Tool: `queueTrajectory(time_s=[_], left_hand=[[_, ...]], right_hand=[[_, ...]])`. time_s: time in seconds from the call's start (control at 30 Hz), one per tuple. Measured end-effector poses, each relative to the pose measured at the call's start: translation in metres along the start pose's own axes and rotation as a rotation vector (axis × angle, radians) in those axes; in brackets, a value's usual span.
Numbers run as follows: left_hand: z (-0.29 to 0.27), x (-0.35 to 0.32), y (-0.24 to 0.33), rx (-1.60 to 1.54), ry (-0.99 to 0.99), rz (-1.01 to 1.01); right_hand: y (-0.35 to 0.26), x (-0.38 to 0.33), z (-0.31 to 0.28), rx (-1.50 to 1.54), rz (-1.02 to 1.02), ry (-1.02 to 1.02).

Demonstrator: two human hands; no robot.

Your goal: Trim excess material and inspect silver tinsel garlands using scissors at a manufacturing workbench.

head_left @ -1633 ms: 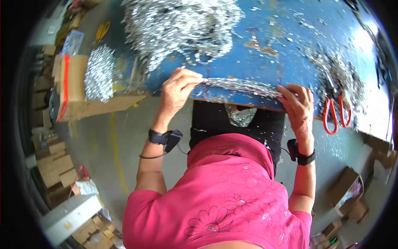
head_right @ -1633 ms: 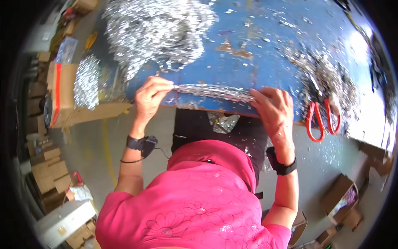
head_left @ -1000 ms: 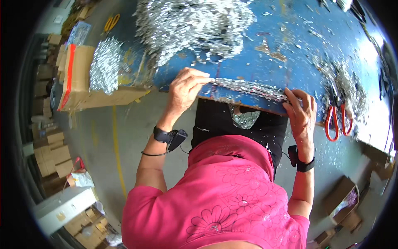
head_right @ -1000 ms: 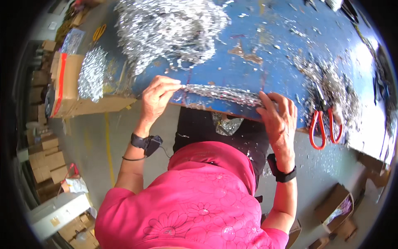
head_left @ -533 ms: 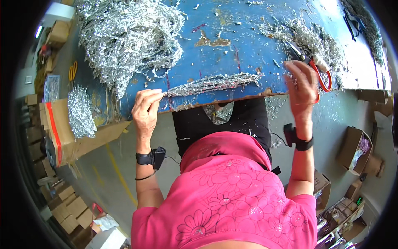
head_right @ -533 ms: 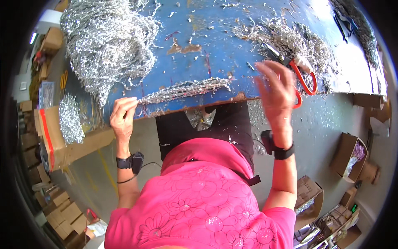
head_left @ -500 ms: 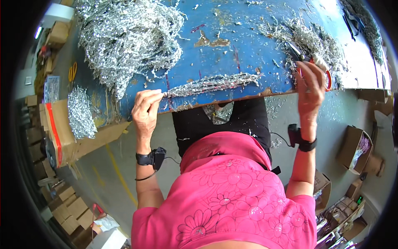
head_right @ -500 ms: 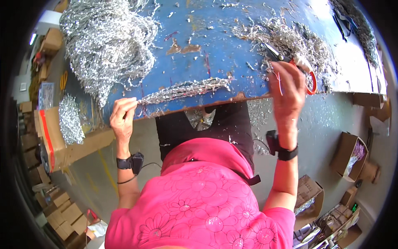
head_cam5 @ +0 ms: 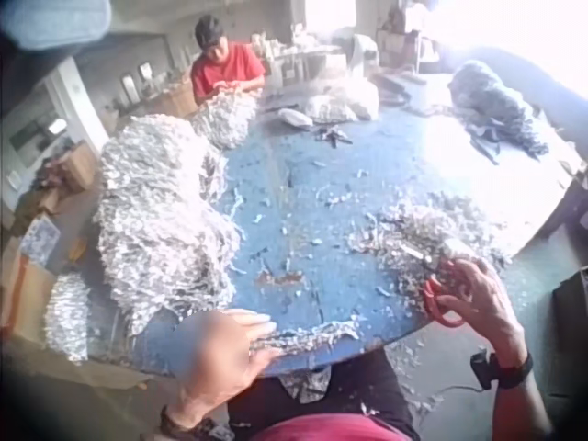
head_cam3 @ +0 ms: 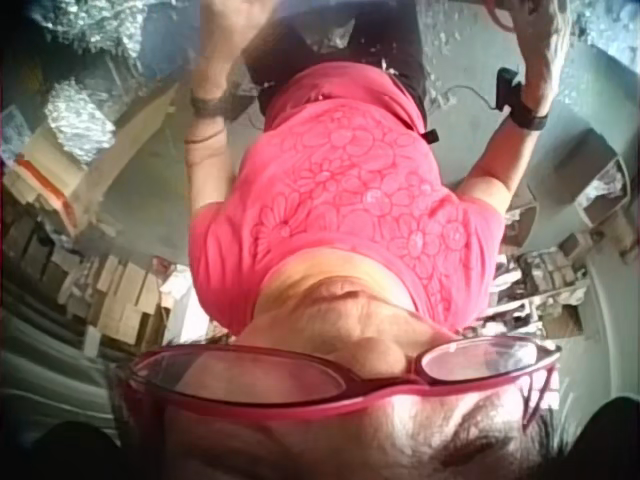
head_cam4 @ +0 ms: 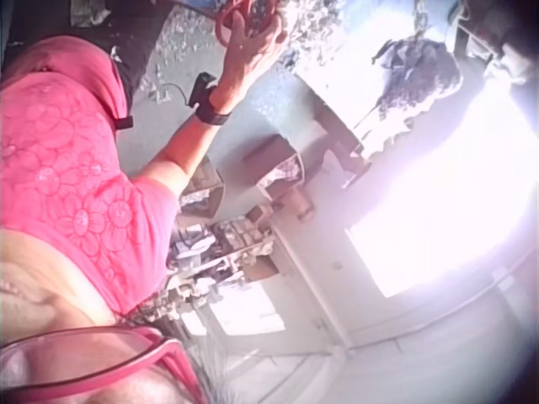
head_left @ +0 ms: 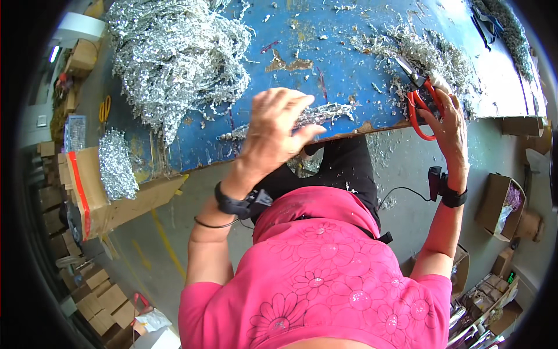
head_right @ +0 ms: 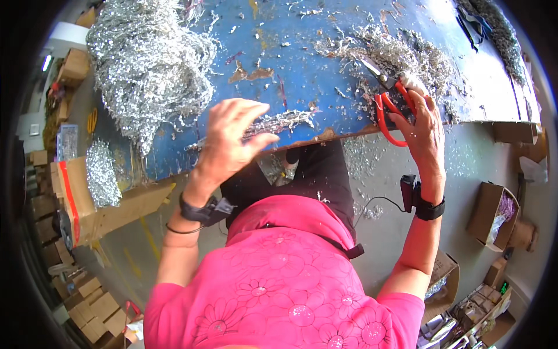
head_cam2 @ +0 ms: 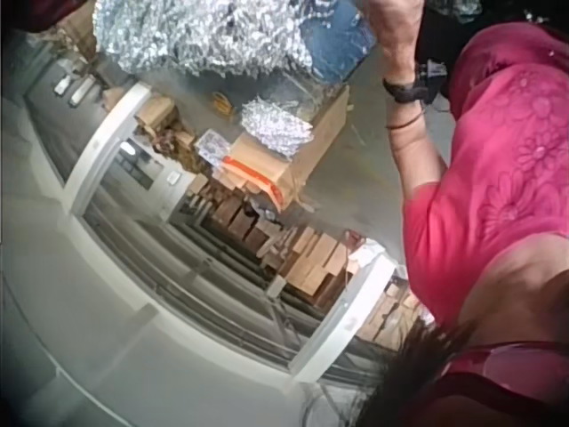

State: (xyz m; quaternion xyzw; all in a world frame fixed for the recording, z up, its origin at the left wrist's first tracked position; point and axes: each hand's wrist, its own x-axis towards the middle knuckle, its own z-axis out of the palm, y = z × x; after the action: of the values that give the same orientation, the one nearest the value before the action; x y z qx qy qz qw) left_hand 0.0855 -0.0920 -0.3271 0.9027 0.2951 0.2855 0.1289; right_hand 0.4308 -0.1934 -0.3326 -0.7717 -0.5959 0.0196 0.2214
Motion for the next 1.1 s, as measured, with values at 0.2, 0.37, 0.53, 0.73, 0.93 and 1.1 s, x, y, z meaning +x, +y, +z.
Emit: queueTrajectory(time_s=[0.2,0.37,0.53,0.73,0.93,1.1], left_hand=[[0.035,-0.002,0.006,0.060,-0.034,-0.034],[0.043,-0.006,0.011,0.066,0.051,-0.038],[0.044,-0.006,0.012,0.088,0.087,-0.026],[0.040,-0.004,0.011,0.002,0.105,-0.082],[0.037,0.000,0.008,0.000,0.143,-0.086],[0.033,0.001,0.024,0.193,0.207,-0.002]], right_hand=[[0.003,0.006,-0.005,0.030,-0.014,-0.051],[0.016,0.000,-0.006,0.172,0.040,0.020],[0.019,-0.046,-0.013,1.080,0.207,0.026],[-0.068,-0.104,0.007,1.977,1.003,-0.803],[-0.102,-0.121,0.016,0.918,0.171,-0.854],[-0.111,-0.113,0.025,0.947,0.129,-0.861]])
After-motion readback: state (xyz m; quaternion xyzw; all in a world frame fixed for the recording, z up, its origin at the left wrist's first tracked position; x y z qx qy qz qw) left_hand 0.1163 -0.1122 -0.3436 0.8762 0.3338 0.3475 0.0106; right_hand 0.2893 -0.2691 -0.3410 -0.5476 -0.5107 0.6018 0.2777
